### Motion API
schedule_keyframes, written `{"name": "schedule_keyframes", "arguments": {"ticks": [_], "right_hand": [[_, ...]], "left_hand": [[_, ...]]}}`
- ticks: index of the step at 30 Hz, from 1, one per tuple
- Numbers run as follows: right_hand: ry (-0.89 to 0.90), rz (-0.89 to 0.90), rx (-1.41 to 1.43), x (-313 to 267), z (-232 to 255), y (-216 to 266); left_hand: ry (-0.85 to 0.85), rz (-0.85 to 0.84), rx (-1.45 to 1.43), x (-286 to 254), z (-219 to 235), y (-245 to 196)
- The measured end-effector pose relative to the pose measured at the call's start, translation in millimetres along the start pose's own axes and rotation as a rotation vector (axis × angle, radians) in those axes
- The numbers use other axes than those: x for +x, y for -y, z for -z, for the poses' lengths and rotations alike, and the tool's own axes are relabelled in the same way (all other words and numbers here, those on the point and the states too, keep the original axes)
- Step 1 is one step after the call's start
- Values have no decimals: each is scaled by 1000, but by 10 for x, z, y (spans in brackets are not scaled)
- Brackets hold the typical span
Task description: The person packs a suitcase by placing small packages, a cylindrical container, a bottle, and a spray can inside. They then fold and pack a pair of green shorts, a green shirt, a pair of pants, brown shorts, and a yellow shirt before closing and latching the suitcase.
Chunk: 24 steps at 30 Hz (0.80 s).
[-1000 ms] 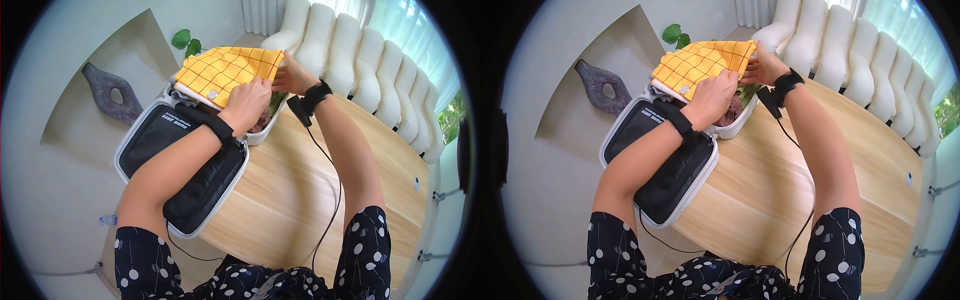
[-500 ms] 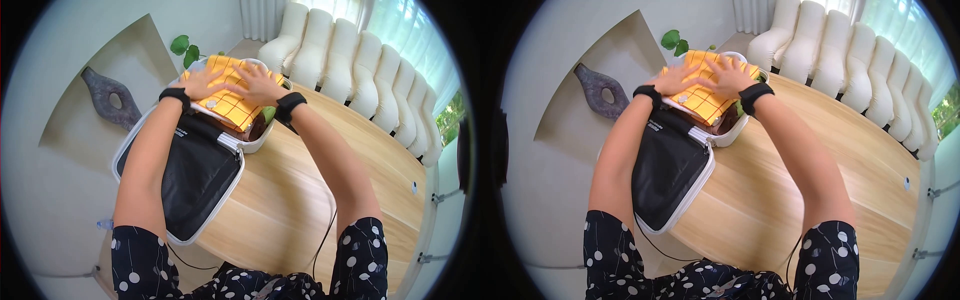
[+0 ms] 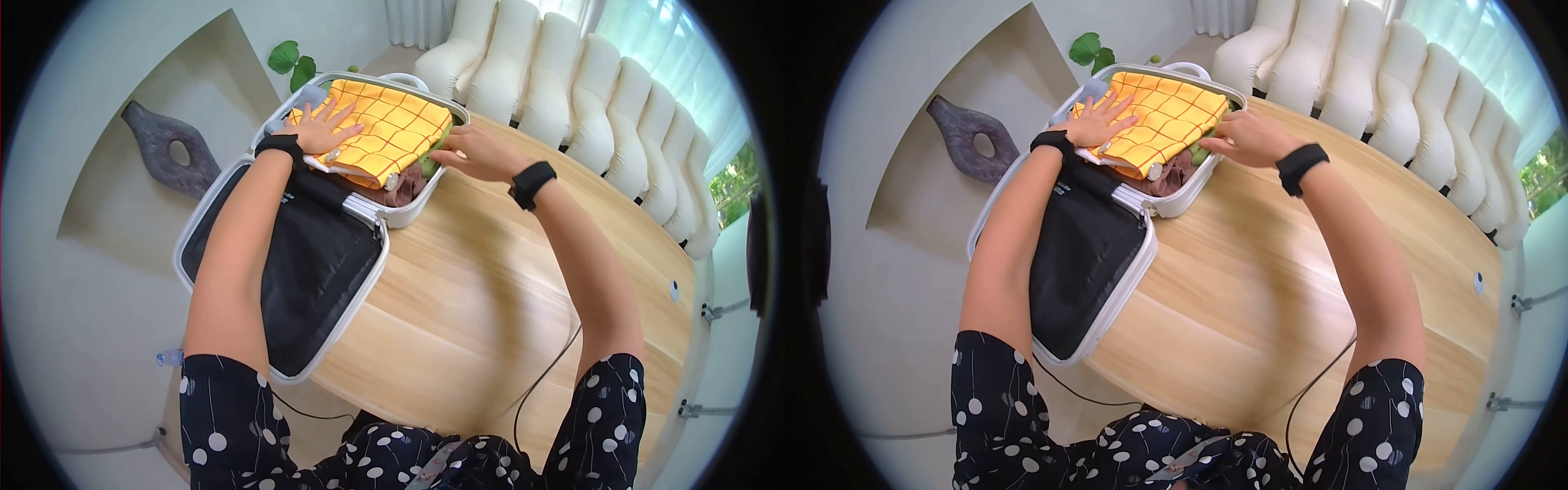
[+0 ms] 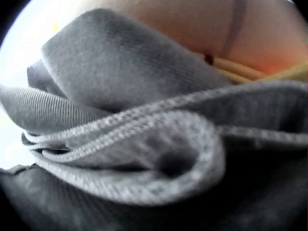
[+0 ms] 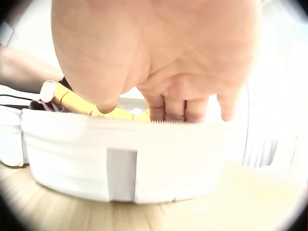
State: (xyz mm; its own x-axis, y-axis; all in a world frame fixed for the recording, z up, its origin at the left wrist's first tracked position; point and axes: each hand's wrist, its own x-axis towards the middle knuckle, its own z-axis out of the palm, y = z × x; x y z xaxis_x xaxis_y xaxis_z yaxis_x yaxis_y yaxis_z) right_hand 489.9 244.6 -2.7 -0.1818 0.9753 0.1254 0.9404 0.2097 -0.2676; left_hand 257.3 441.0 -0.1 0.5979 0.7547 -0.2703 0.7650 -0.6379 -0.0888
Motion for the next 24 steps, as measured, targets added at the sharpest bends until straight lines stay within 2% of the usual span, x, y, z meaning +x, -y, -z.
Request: {"name": "schedule_keyframes", "arguments": {"ticks": [1, 5, 6, 7, 8, 10, 11, 13, 14, 16, 19, 20, 21, 22, 24], "right_hand": [[-82, 75, 65, -95, -71, -53], [-183, 84, 47, -354, -65, 153], [-216, 93, 1, -450, -74, 140], [-187, 41, -3, -617, -64, 241], [-158, -9, -12, -818, 7, 439], [-131, -21, -23, -1173, 6, 717], [-142, -15, -20, -1359, -37, 845], [-91, -28, -68, -1685, -83, 1097], [-78, -24, -105, -1800, -118, 1222], [-11, -13, -137, -1997, -93, 1522], [37, 3, -83, -2184, -112, 1848], [94, 14, -29, -2313, 67, 1874], [92, 94, 18, -2414, 317, 1885], [94, 86, 21, -2428, 440, 1929], [34, -52, 231, -2367, 654, 1925]], "left_hand": [[-12, -14, 1, -29, 16, -20], [-6, -122, 13, -16, 66, -62], [-27, -209, 0, -6, 97, -154], [-49, -297, -18, -60, 91, -200], [-50, -296, -26, -122, 57, -279], [-97, -491, 20, -227, -33, -495], [-98, -498, 16, -309, -74, -612], [-153, -695, 65, -440, -142, -881], [-155, -711, 62, -485, -176, -994], [-293, -894, 159, -646, -214, -1195], [-387, -1054, 164, -837, -297, -1379], [-418, -1117, 152, -950, -241, -1531], [-460, -1170, 97, -1114, -171, -1710], [-456, -1177, 93, -1231, -192, -1758], [-524, -1205, 71, -1508, -104, -1813]]}}
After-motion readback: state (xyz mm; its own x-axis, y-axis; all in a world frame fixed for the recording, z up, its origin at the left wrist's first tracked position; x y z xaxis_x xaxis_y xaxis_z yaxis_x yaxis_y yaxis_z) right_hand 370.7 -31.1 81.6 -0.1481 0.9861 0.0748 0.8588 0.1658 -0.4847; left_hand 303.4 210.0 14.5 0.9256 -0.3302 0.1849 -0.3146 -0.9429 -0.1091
